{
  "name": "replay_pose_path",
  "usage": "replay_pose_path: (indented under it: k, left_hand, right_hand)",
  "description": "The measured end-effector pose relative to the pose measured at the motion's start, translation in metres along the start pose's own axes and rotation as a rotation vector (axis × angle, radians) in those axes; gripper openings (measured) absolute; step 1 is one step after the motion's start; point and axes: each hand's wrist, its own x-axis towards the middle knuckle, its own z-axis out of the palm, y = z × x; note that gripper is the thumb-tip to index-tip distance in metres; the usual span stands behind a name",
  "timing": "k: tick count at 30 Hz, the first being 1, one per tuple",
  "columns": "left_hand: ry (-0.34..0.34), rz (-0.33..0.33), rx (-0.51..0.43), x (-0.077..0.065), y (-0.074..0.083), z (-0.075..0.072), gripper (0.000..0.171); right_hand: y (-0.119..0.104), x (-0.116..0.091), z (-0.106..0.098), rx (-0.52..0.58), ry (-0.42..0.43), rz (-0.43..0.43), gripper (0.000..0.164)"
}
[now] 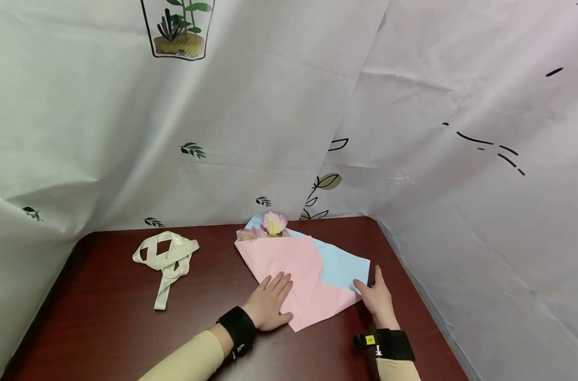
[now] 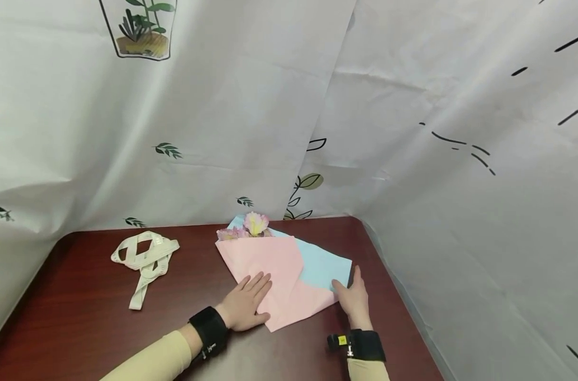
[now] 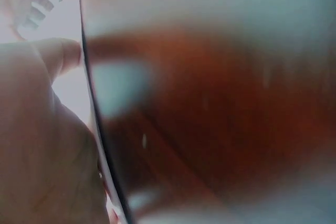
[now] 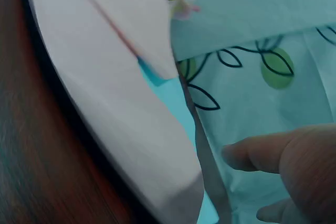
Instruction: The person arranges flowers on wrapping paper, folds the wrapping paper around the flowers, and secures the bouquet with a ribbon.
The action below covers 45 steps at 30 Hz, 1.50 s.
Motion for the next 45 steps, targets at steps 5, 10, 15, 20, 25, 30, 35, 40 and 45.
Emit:
replay_pose_path:
  k: [5,10,15,20,25,30,35,40,45]
  left_hand:
    - [0.040,-0.007,0.017,0.006,-0.008,0.015,0.084]
    - [0.055,0.009,-0.038,0.004,-0.005,0.017,0.083]
    - [0.061,0.008,-0.052,0.000,-0.003,0.010,0.080]
    - [0.045,-0.003,-0.057,0.001,-0.005,0.010,0.082]
    - [0.046,-0.004,-0.049,0.006,-0.008,0.015,0.082]
    - [0.064,0.005,-0.057,0.006,-0.012,0.019,0.083]
    - [0.091,0.015,-0.086,0.008,-0.015,0.025,0.083]
    - [0.099,0.017,-0.118,0.009,-0.016,0.030,0.084]
    - [0.100,0.019,-0.121,0.008,-0.014,0.030,0.084]
  right_hand:
    - [0.006,0.001,0.001,0.243,0.011,0.045,0.107]
    - [0.010,-0.007,0.006,0.413,0.051,0.101,0.114]
    - [0.008,-0.015,0.021,0.531,-0.015,0.097,0.109]
    - [-0.001,-0.024,0.043,0.469,-0.027,0.039,0.075]
    - [-0.009,-0.036,0.068,0.304,0.004,-0.060,0.066]
    - [-0.012,-0.044,0.093,0.271,0.002,-0.183,0.082]
    - [-0.011,-0.047,0.109,0.211,0.053,-0.228,0.096]
    - [0.005,-0.042,0.117,0.191,0.182,-0.296,0.053]
    - [0.006,-0.043,0.116,0.193,0.156,-0.274,0.032]
